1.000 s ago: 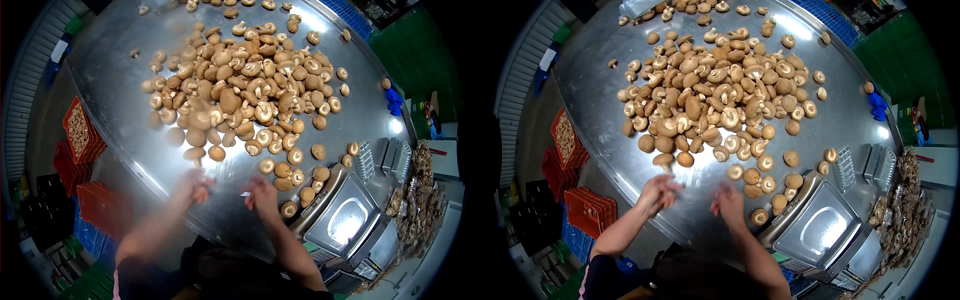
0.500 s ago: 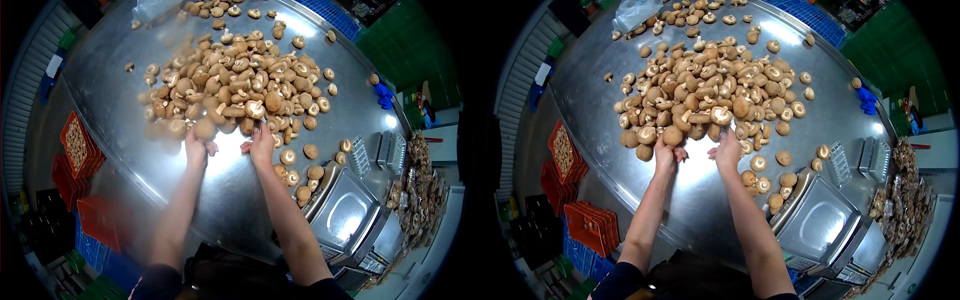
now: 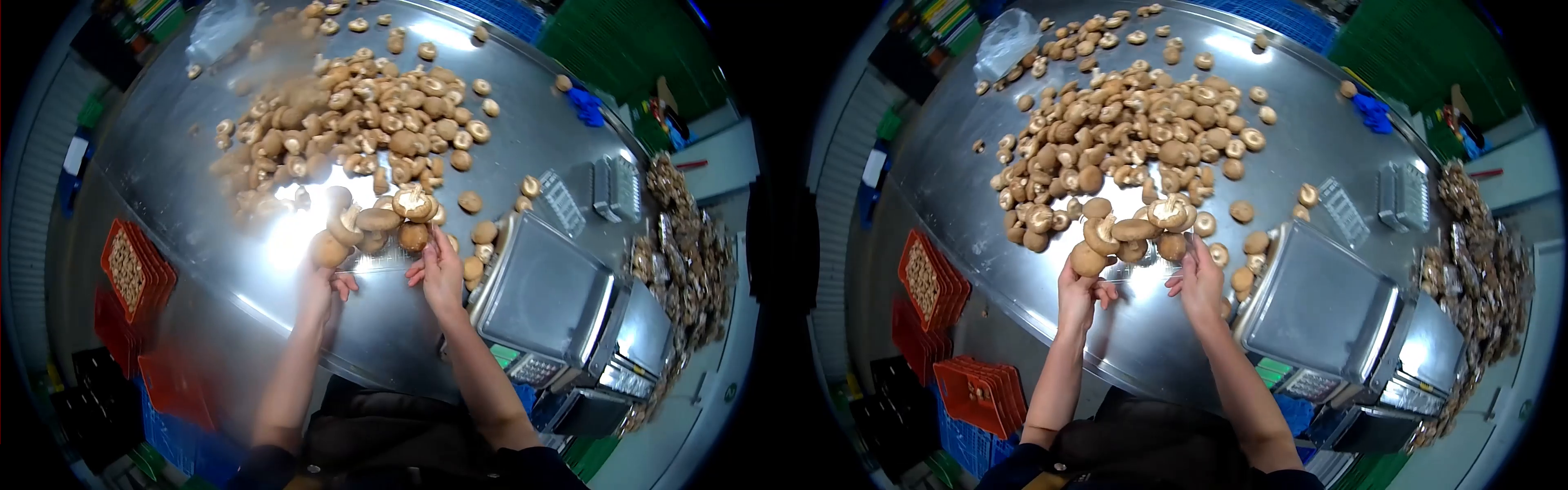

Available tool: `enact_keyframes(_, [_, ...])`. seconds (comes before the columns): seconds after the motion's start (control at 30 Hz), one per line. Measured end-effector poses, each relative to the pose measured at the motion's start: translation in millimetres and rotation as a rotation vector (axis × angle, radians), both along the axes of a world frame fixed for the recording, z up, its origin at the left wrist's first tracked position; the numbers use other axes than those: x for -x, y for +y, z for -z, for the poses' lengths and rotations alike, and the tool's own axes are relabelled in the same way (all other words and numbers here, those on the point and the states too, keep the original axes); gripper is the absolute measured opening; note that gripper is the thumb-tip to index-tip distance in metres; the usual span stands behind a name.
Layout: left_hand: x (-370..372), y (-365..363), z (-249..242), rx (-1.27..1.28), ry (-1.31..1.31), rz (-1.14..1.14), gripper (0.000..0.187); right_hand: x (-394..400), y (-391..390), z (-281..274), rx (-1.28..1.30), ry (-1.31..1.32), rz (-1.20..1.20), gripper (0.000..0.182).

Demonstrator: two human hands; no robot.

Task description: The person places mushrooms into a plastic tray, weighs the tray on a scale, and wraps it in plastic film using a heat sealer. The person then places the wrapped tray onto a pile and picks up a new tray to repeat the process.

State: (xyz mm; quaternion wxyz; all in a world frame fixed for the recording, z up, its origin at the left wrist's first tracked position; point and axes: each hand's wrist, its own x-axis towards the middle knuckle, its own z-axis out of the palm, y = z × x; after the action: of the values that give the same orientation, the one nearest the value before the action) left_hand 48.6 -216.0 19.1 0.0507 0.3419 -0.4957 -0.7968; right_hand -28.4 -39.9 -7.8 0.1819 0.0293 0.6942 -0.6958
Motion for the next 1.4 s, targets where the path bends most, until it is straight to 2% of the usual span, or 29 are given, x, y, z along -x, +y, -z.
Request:
enact_keyframes(0.1, [2,32,-15,-0.01,0.018,0.098,0.034,-9,48,-23,-0.138,0.184,0.079,0.038])
enact_keyframes(0.13, [4,45,-17,-0.013,0.036,0.162,0.035,-11,68,-33,-0.268,0.229,0.098,0.037])
enact_keyframes(0.2, [9,73,-21,-0.021,0.075,0.288,0.038,-15,112,-33,-0.503,0.503,0.146,0.035])
enact_keyframes(0.23, [12,89,-20,-0.046,0.087,0.328,0.041,-19,132,-34,-0.559,0.536,0.189,0.035])
enact_keyframes(0.3, [20,124,-20,-0.072,0.115,0.444,0.035,-28,172,-35,-0.672,0.599,0.275,0.034])
enact_keyframes(0.37, [28,160,-17,-0.095,0.155,0.561,0.03,-38,213,-33,-0.733,0.569,0.332,0.034])
enact_keyframes(0.47, [37,214,-3,-0.093,0.13,0.717,0.036,-54,267,-24,-0.836,0.548,0.41,0.033])
enact_keyframes(0.6, [41,267,8,-0.012,0.153,0.777,0.033,-71,319,-9,-0.96,0.502,0.431,0.035])
enact_keyframes(0.67, [41,277,3,0.206,0.067,0.8,0.035,-75,332,-6,-1.052,0.47,0.372,0.035])
enact_keyframes(0.73, [37,281,3,0.955,0.368,0.785,0.044,-79,334,-15,-1.089,0.411,0.322,0.037])
enact_keyframes(0.77, [36,284,10,1.063,0.257,0.794,0.056,-82,336,-16,-1.1,0.4,0.302,0.038])
enact_keyframes(0.83, [34,284,-1,1.122,0.211,0.844,0.058,-86,342,-17,-1.148,0.368,0.233,0.043])
enact_keyframes(0.97, [24,271,0,1.15,0.208,0.924,0.075,-95,357,-28,-0.97,0.305,0.247,0.051])
enact_keyframes(1.03, [22,264,1,1.141,0.263,0.844,0.078,-92,360,-48,-0.901,0.426,0.296,0.051])
enact_keyframes(1.07, [23,262,-4,1.017,0.177,0.799,0.075,-87,361,-59,-0.864,0.488,0.319,0.051])
enact_keyframes(1.13, [37,260,-19,1.205,0.415,0.618,0.07,-73,359,-74,-0.8,0.569,0.301,0.056])
enact_keyframes(1.2, [55,267,-32,1.07,0.535,0.598,0.065,-60,356,-82,-0.799,0.632,0.22,0.058])
enact_keyframes(1.27, [66,282,-29,1.015,0.577,0.627,0.064,-50,351,-81,-0.787,0.655,0.185,0.052])
enact_keyframes(1.37, [73,309,-30,1.206,0.69,0.717,0.06,-33,357,-65,-0.754,0.662,0.074,0.043])
enact_keyframes(1.4, [74,317,-28,1.355,0.73,0.73,0.056,-32,358,-62,-0.739,0.655,0.027,0.039])
